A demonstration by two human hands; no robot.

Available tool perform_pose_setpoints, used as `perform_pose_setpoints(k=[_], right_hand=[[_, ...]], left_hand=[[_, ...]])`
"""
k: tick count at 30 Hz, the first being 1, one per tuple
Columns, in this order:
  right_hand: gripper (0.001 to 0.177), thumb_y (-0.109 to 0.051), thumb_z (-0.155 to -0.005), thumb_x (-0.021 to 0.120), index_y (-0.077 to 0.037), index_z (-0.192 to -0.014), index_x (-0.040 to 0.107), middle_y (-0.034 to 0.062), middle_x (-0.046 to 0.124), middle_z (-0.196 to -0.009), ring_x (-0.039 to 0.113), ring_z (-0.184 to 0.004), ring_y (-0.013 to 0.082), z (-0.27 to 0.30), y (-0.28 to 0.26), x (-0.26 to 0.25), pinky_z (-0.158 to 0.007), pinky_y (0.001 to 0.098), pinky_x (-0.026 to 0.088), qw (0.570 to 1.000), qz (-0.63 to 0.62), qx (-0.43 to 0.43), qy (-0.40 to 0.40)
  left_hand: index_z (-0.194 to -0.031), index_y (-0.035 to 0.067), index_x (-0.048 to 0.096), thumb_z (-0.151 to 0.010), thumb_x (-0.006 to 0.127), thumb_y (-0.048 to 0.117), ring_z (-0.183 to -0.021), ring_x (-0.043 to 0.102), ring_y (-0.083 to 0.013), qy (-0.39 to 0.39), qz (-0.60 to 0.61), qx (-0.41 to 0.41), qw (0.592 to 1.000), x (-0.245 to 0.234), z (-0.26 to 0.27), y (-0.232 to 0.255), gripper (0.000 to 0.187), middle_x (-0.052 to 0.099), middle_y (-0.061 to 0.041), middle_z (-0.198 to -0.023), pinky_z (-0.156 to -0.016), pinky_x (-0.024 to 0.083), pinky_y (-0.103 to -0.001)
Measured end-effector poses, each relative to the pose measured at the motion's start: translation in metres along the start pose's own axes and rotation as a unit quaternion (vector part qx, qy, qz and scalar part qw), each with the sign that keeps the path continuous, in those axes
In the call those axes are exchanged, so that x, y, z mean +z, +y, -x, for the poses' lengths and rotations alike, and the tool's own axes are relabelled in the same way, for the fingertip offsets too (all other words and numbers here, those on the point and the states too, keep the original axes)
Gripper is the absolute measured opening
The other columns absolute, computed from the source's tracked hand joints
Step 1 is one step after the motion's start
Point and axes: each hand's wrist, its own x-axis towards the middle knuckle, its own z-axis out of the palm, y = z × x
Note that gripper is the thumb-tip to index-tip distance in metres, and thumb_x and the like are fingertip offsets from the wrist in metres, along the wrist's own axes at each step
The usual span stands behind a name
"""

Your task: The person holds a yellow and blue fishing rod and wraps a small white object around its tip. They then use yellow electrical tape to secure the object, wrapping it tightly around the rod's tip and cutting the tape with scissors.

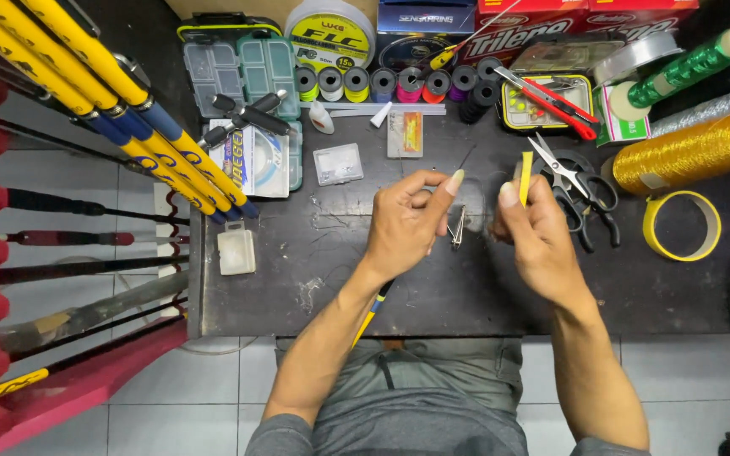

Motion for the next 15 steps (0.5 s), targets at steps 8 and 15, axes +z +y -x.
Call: perform_pose_setpoints(k=[8, 15], right_hand=[[0.029, -0.009, -0.109, 0.057, -0.012, -0.106, 0.028, 0.0186, 0.066, -0.107, 0.065, -0.084, 0.0161, -0.019, -0.009, 0.032, -0.079, 0.0284, 0.058, 0.994, -0.067, -0.074, 0.054], [0.044, 0.0, -0.101, 0.069, -0.012, -0.103, 0.027, 0.0178, 0.071, -0.099, 0.063, -0.075, 0.011, -0.034, 0.004, 0.034, -0.071, 0.021, 0.055, 0.991, -0.086, -0.083, 0.056]], left_hand=[[-0.128, -0.002, 0.056, -0.107, 0.058, 0.027, -0.032, 0.052, -0.014, -0.01, 0.024, 0.017, 1.0, 0.004, 0.005, 0.016, 0.036, 0.061, -0.014, -0.054, -0.031, 0.041, -0.022], [-0.13, 0.0, 0.05, -0.107, 0.053, 0.038, -0.036, 0.057, -0.0163, -0.004, 0.007, 0.029, 1.0, 0.003, 0.005, 0.019, 0.044, 0.063, -0.016, -0.057, -0.031, 0.045, -0.023]])
